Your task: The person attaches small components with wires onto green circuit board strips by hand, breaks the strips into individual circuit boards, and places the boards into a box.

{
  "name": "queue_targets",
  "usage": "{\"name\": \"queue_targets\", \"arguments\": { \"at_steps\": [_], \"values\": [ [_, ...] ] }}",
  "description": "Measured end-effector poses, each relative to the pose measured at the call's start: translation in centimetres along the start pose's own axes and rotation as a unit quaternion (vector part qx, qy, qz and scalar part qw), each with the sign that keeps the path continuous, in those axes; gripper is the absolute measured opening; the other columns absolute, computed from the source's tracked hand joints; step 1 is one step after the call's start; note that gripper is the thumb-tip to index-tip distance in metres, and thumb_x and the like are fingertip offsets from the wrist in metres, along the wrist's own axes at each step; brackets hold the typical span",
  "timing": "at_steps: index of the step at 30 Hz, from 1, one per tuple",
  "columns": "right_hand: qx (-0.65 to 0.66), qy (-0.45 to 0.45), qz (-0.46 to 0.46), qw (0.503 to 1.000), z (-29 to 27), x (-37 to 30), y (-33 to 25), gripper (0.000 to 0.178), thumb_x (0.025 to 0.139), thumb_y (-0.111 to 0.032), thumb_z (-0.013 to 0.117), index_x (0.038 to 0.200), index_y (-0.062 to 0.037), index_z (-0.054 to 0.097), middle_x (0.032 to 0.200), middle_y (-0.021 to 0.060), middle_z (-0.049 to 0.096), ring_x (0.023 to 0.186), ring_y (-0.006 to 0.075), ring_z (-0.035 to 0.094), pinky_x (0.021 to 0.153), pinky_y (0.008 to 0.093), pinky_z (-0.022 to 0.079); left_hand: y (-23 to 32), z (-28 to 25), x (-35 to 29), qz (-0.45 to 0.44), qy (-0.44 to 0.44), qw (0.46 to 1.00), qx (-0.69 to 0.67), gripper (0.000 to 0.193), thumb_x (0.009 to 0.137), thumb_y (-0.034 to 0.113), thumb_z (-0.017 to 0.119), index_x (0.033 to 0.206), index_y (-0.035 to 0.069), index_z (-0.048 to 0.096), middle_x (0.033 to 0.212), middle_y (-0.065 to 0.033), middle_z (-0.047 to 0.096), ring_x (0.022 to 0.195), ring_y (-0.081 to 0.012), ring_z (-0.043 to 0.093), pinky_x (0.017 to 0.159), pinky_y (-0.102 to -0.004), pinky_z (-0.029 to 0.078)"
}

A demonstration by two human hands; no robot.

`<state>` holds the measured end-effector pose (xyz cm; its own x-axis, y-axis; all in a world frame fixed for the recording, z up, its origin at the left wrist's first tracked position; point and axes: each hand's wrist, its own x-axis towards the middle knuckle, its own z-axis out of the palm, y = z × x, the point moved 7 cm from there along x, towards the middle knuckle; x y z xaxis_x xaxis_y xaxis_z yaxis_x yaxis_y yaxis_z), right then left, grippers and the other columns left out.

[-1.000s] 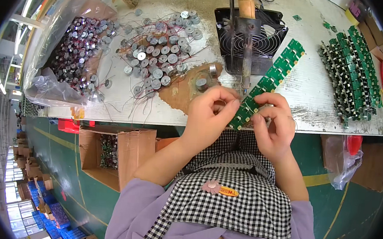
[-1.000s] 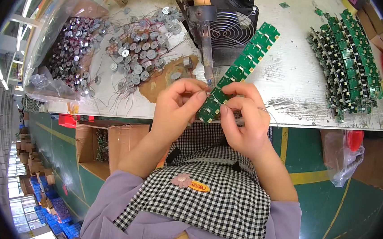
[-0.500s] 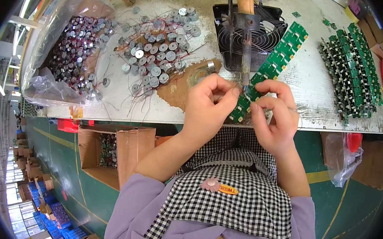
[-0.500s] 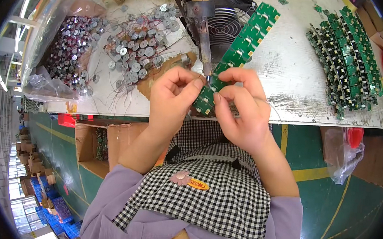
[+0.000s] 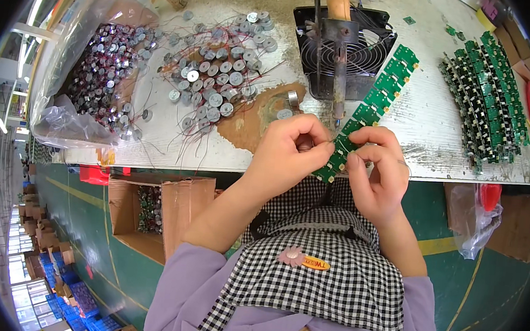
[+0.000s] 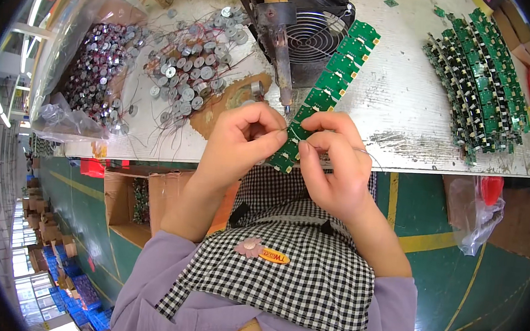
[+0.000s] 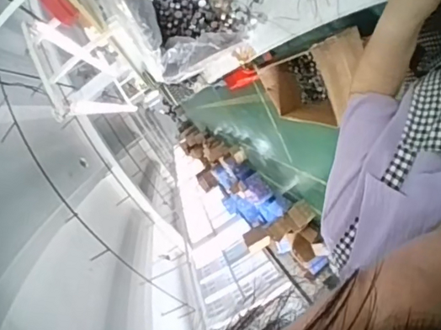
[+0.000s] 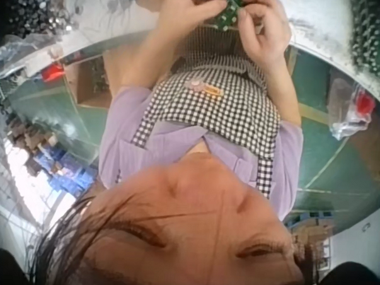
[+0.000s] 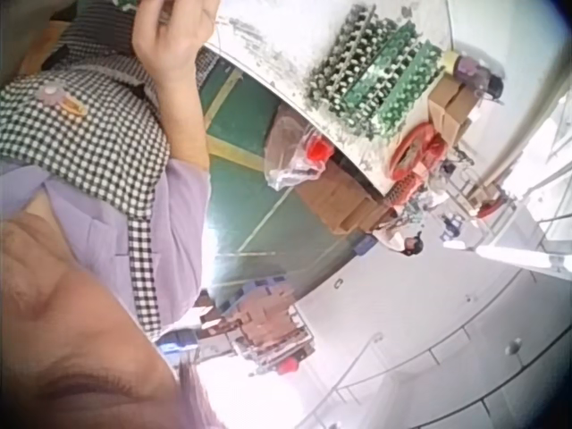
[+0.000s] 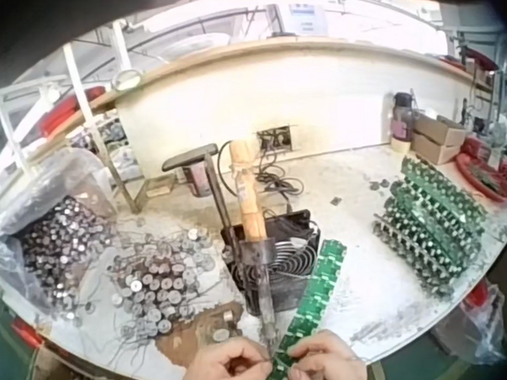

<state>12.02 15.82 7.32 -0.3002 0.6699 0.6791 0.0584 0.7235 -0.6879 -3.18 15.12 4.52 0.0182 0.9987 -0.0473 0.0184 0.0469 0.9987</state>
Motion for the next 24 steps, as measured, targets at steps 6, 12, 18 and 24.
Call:
{"name": "queue_targets", "arguments": {
  "at_steps": [6, 12, 18, 24],
  "values": [
    [0.0, 0.006, 0.008, 1.0, 0.2, 0.4, 0.1, 0.01, 0.077, 0.011, 0.063, 0.081, 0.0045, 0.055, 0.095, 0.017, 0.06, 0.067, 0.0162, 0.06, 0.056, 0.0239, 0.049, 0.1, -0.1, 0.6, -0.049, -0.023, 0.998, 0.045, 0.009, 0.079, 0.002, 0.066, 0.077, 0.001, 0.057, 0.076, 0.0016, 0.058, 0.064, -0.0019, 0.05, 0.053, -0.0176, 0.039],
    [-0.014, 0.002, 0.002, 1.0, 0.4, 1.6, -0.3, 0.011, 0.075, 0.01, 0.064, 0.079, 0.0035, 0.057, 0.095, 0.0159, 0.06, 0.069, 0.0175, 0.061, 0.058, 0.0245, 0.05, 0.7, -0.6, 1.2, -0.012, -0.006, 0.999, 0.043, 0.008, 0.079, 0.001, 0.064, 0.077, 0.001, 0.056, 0.073, 0.001, 0.058, 0.063, -0.0022, 0.052, 0.052, -0.0182, 0.041],
    [-0.012, 0.009, 0.007, 1.0, 0.5, 0.3, -0.2, 0.012, 0.075, 0.01, 0.065, 0.08, 0.0034, 0.057, 0.094, 0.0161, 0.059, 0.066, 0.0155, 0.059, 0.056, 0.0242, 0.048, 0.5, -0.1, 0.5, -0.008, -0.02, 0.997, 0.078, 0.01, 0.079, -0.001, 0.063, 0.074, 0.001, 0.055, 0.073, 0.0016, 0.058, 0.061, -0.0008, 0.05, 0.052, -0.0171, 0.039],
    [-0.038, 0.029, -0.004, 0.999, -0.8, 0.3, -0.1, 0.009, 0.079, 0.005, 0.065, 0.083, 0.0016, 0.058, 0.099, 0.0162, 0.057, 0.07, 0.015, 0.055, 0.058, 0.0244, 0.045, 1.3, 0.7, -0.6, 0.022, -0.052, 0.994, 0.089, 0.012, 0.075, -0.003, 0.064, 0.072, 0.003, 0.054, 0.077, 0.0024, 0.058, 0.06, 0.0003, 0.042, 0.051, -0.0172, 0.032]
  ]
}}
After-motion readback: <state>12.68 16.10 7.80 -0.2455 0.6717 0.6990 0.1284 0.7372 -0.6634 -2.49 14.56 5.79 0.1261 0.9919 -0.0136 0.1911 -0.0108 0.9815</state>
